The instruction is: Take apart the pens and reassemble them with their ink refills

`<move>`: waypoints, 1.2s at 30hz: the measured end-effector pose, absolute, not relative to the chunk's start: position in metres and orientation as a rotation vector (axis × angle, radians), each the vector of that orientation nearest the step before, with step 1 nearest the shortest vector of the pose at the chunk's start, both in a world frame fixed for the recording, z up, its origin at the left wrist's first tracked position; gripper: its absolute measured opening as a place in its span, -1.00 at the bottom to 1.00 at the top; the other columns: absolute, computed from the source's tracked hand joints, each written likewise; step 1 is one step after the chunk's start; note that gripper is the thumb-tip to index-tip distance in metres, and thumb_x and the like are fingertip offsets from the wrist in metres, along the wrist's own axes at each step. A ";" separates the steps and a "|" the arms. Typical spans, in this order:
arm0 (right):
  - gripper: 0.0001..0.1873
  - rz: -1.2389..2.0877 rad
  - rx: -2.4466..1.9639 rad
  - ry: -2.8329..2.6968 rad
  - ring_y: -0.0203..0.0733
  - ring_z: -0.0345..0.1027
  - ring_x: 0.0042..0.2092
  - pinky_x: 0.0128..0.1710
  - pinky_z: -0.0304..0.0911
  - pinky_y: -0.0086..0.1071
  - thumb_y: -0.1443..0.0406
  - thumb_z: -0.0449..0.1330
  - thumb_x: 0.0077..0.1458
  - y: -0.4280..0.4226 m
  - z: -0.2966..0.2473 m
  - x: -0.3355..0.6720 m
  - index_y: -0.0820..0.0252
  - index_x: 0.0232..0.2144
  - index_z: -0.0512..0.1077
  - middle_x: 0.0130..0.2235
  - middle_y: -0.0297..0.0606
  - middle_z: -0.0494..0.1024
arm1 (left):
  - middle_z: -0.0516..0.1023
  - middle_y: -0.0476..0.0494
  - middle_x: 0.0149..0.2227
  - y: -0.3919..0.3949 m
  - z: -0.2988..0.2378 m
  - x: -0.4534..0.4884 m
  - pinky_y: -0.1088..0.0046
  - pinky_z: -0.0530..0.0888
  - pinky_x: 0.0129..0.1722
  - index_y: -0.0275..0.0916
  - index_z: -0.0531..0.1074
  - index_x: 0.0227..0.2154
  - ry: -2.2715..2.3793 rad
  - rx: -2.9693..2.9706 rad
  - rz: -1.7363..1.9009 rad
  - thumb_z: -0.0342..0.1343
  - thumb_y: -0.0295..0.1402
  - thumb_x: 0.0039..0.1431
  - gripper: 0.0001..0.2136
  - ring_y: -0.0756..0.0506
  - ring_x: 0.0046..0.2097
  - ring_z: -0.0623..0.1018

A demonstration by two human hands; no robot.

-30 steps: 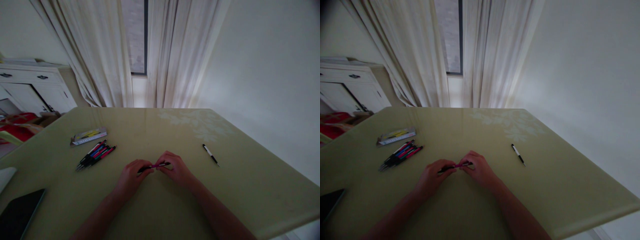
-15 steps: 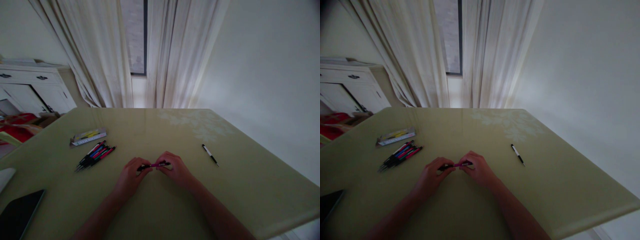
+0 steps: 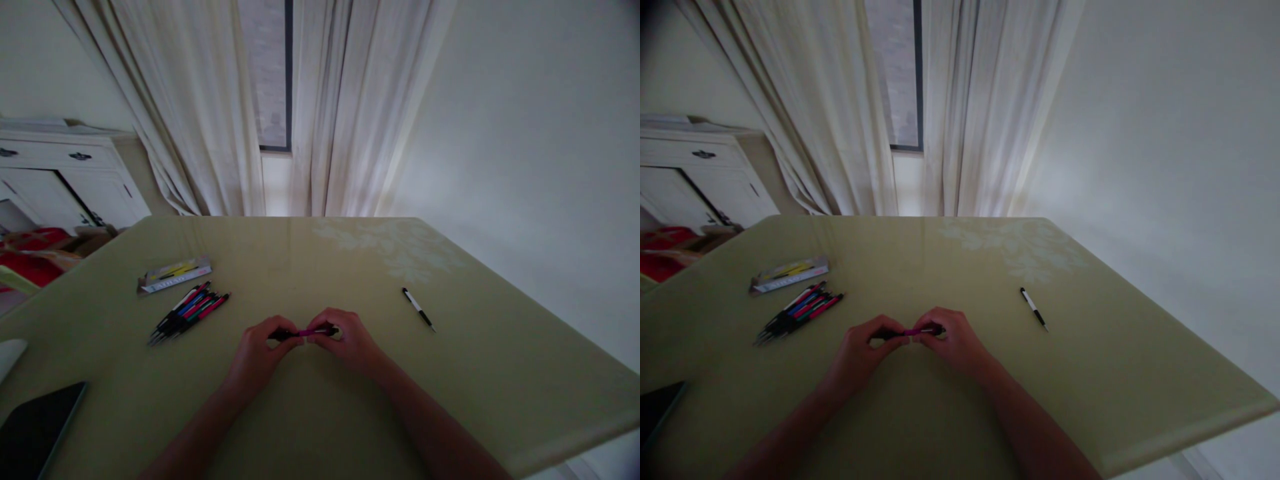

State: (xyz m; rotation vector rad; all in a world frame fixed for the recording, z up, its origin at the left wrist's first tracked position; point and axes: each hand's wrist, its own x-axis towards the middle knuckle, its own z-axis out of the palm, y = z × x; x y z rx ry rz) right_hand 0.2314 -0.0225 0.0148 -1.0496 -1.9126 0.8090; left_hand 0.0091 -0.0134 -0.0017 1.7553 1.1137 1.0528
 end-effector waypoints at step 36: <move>-0.59 0.924 -1.258 -1.978 -0.32 0.30 -0.46 -0.39 0.14 -0.44 0.19 0.09 0.42 -0.021 0.010 0.232 0.21 -0.43 0.55 -0.52 -0.37 0.49 | 0.73 -0.10 -0.27 -0.014 0.002 0.007 0.38 0.62 -0.20 -0.14 0.66 -0.22 1.032 1.899 0.926 0.24 -0.31 0.21 -0.86 -0.11 -0.27 0.69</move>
